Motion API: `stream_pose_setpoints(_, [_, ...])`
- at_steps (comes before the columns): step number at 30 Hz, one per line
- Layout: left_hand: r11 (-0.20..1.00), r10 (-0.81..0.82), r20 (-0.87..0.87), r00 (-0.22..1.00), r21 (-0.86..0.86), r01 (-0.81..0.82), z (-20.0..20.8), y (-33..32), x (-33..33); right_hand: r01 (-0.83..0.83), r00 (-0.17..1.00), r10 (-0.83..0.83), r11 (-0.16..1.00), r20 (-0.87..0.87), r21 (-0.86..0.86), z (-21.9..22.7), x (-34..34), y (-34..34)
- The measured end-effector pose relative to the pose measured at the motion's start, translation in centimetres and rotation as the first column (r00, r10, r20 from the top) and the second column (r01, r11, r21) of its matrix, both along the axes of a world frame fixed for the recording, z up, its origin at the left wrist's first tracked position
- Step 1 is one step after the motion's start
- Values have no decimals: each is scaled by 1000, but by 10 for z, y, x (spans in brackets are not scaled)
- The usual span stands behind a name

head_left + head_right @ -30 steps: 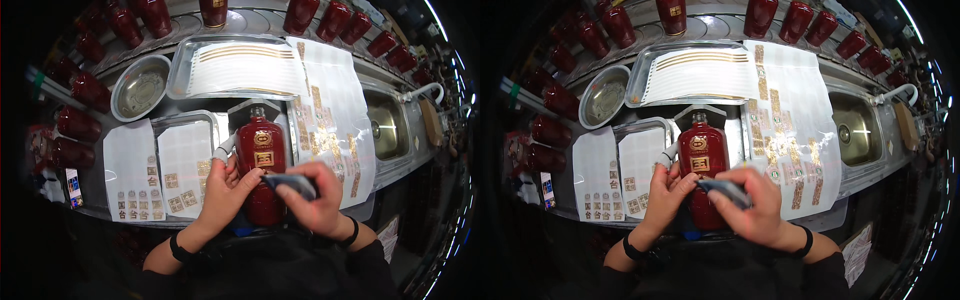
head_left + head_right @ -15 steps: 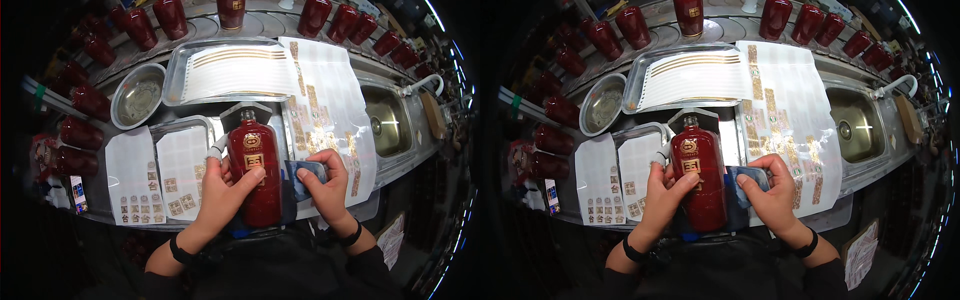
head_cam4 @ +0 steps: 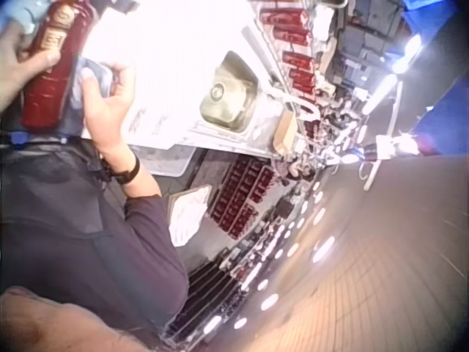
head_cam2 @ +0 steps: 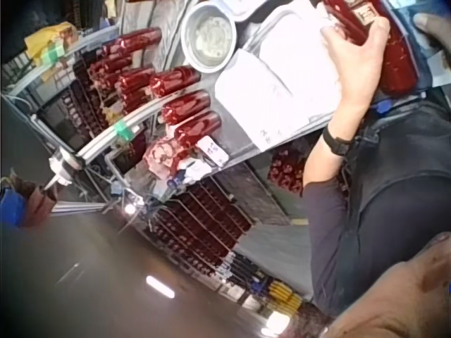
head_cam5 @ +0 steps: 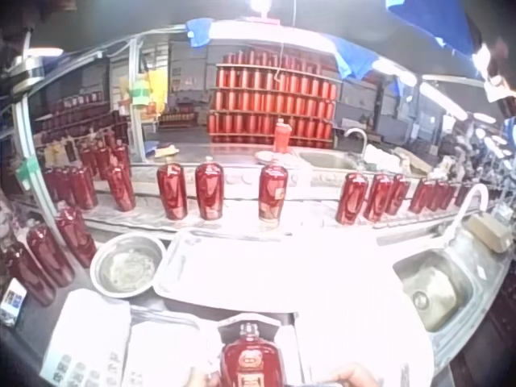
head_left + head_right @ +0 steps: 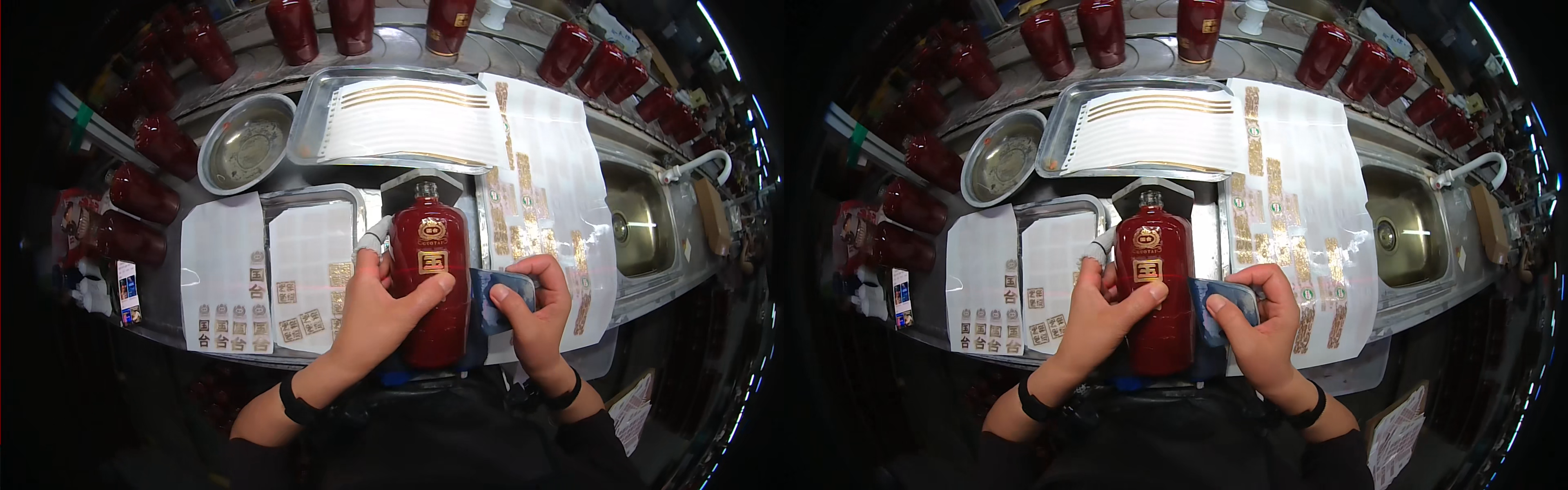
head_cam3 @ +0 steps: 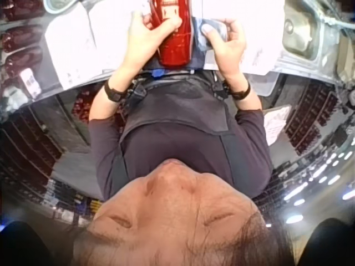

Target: Manually applying labels and decorative seals to red liquor bottles at a production line workstation.

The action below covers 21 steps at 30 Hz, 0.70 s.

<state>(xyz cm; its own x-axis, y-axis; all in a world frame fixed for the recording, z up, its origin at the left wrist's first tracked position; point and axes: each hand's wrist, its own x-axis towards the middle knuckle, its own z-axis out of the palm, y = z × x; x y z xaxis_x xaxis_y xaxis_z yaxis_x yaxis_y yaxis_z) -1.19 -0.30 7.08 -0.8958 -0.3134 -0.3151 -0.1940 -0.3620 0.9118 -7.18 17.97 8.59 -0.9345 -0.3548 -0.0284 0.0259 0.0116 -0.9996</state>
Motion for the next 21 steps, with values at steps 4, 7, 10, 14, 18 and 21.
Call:
stream_pose_setpoints(4, [997, -1, 16, 1000, -82, 3, -3, 4, 2, -2, 1000, 2, 1000, -1, 17, 0, 5, 0])
stream_pose_setpoints(7, [987, -14, 45, 999, -157, 21, -5, 2, 2, -8, 1000, 8, 1000, -15, 17, 3, 6, -3])
stream_pose_setpoints(10, [987, -22, 43, 999, -159, 28, -6, 3, 2, 6, 987, 4, 998, -163, 60, 2, 3, -5])
stream_pose_setpoints(14, [999, -32, -60, 998, 16, 33, -10, -3, 8, -13, 771, 217, 945, -599, 326, 22, 1, -17])
stream_pose_setpoints(18, [965, -9, -118, 993, 259, 39, -13, -18, 7, -134, 448, 479, 871, -755, 473, 28, -5, -14])
stream_pose_setpoints(21, [987, -17, -129, 992, 156, 37, -7, -20, -6, -191, 629, 439, 887, -641, 420, 30, -1, -12])
